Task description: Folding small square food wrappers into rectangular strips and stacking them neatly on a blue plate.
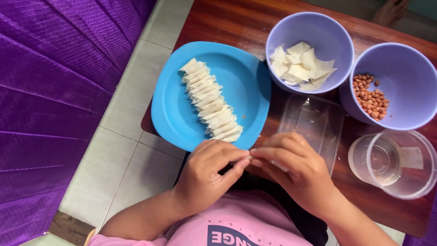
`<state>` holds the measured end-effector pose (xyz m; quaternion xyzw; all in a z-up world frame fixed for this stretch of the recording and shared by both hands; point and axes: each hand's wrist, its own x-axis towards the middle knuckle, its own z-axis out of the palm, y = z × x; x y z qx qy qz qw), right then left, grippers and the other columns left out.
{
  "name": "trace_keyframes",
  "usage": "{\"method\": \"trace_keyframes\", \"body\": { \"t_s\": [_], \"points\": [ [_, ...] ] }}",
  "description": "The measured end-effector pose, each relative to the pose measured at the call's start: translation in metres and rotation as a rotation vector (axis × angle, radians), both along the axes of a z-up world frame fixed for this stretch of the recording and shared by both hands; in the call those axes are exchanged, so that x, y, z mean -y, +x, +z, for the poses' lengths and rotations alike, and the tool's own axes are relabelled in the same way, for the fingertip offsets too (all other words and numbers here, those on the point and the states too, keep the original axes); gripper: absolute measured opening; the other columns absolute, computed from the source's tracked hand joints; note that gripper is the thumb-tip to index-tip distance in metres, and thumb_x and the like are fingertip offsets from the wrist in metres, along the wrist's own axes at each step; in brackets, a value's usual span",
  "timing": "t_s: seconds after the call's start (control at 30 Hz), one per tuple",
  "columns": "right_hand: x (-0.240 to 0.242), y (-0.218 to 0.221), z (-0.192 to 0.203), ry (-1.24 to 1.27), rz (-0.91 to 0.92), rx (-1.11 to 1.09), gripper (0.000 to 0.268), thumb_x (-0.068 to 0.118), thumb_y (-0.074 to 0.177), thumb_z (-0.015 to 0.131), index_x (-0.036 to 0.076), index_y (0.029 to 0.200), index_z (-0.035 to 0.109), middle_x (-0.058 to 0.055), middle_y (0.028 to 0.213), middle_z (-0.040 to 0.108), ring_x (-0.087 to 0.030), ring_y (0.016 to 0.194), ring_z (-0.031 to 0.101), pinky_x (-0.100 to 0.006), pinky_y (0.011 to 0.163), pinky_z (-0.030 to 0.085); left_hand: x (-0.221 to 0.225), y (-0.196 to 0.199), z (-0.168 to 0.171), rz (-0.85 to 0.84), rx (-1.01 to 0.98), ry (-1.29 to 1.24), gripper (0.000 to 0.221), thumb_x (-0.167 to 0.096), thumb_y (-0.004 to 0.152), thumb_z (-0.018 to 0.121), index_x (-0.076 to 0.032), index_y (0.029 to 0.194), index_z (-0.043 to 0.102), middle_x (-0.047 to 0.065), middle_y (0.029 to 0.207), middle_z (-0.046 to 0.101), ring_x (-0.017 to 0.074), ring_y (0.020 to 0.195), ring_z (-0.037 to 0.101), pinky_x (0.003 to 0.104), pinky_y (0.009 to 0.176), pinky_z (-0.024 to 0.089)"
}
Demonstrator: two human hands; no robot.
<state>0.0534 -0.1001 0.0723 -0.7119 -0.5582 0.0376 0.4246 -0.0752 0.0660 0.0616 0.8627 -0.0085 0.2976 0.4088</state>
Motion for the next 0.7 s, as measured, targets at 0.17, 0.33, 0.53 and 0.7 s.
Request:
{"method": "trace_keyframes", "body": {
  "t_s": [0.17,0.33,0.53,0.7],
  "points": [
    [-0.048,0.019,0.010,-0.054,0.116,-0.036,0.013,0.014,0.096,0.070,0.010,0.108,0.073,-0.003,0.090,0.066,-0.020,0.084,0.060,-0.033,0.080,0.046,-0.030,0.001,0.002,0.192,-0.011,0.119,0.004,-0.013,0.093,0.076,-0.014,0.094,0.072,-0.001,0.088,0.072,0.0185,0.081,0.068,0.037,0.084,0.043],
    [-0.085,0.039,-0.003,-0.143,0.166,-0.048,0.010,0.016,0.096,0.072,0.013,0.105,0.074,-0.002,0.092,0.067,-0.021,0.084,0.058,-0.033,0.077,0.047,-0.054,0.006,-0.009,0.355,-0.107,0.192,0.005,-0.024,0.092,0.079,-0.020,0.089,0.076,-0.007,0.086,0.071,0.0135,0.082,0.065,0.037,0.089,0.035],
    [-0.101,0.047,-0.022,-0.194,0.182,0.010,0.010,0.019,0.096,0.073,0.013,0.103,0.074,-0.004,0.094,0.061,-0.023,0.085,0.054,-0.036,0.079,0.044,-0.066,0.011,-0.022,0.363,-0.222,0.230,0.008,-0.030,0.095,0.073,-0.023,0.092,0.077,-0.010,0.090,0.074,0.0148,0.084,0.064,0.039,0.090,0.032],
    [-0.101,0.052,-0.029,-0.266,0.158,0.036,0.011,0.024,0.096,0.073,0.017,0.104,0.075,-0.002,0.099,0.061,-0.023,0.094,0.054,-0.040,0.084,0.038,-0.067,0.013,-0.027,0.374,-0.267,0.261,0.009,-0.030,0.094,0.072,-0.023,0.092,0.076,-0.009,0.087,0.073,0.0166,0.082,0.063,0.040,0.093,0.032]
  ]
}}
